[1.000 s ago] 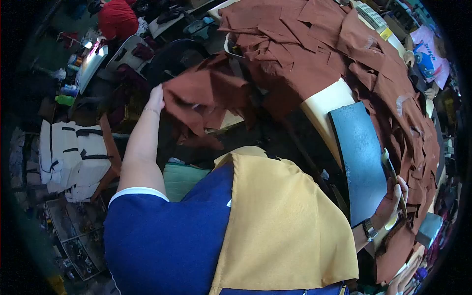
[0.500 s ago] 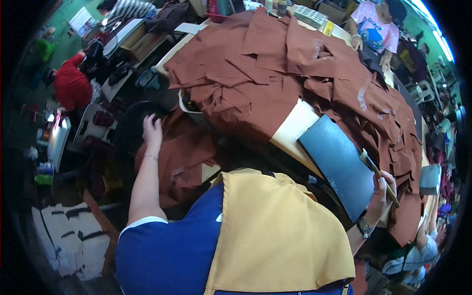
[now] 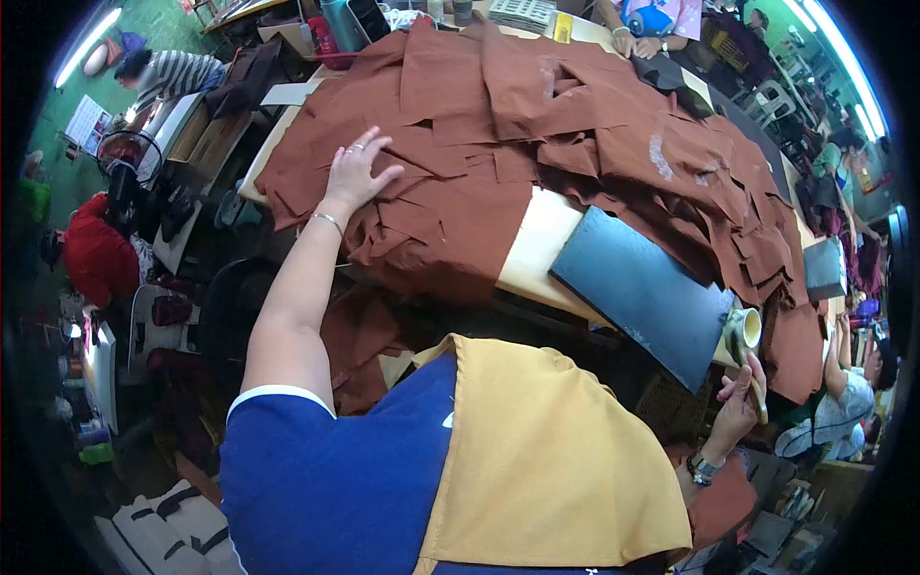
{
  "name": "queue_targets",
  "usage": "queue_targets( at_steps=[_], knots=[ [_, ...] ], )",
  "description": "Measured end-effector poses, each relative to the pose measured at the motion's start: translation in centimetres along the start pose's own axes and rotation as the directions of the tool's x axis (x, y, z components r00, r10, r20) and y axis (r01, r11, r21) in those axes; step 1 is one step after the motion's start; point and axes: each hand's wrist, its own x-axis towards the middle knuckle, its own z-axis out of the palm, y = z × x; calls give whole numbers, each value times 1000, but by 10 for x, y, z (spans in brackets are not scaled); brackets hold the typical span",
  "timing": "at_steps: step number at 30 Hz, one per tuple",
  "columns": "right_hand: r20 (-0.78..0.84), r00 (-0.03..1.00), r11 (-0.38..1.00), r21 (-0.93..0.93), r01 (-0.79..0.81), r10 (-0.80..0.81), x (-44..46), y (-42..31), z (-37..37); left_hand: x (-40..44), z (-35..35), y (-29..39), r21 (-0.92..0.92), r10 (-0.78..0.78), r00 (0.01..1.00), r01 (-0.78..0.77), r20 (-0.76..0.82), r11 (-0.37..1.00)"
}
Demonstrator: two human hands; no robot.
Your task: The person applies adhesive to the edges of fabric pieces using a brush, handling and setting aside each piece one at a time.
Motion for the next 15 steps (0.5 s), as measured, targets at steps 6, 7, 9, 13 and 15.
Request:
queue_targets(
  at_steps=[6, 7, 9, 13, 15],
  knots=[
    [7, 992, 992, -21, 125, -124, 0, 14, -21, 38, -1, 14, 157, -234, 946, 203, 222, 967],
    [-3, 995, 995, -6, 101, -101, -4, 17, -22, 42, -7, 20, 158, -241, 943, 208, 230, 965],
    [-25, 998, 998, 28, 62, -61, -13, 24, -26, 41, -12, 29, 73, -84, 996, 84, 6, 994],
    [-5, 1000, 985, 170, 12, -11, -27, 50, -37, 52, -29, 77, -309, 144, 945, -236, -292, 921],
    [16, 999, 973, 230, 34, -39, -31, 51, -32, 41, -43, 152, -520, 147, 930, -315, -338, 794]
  ],
)
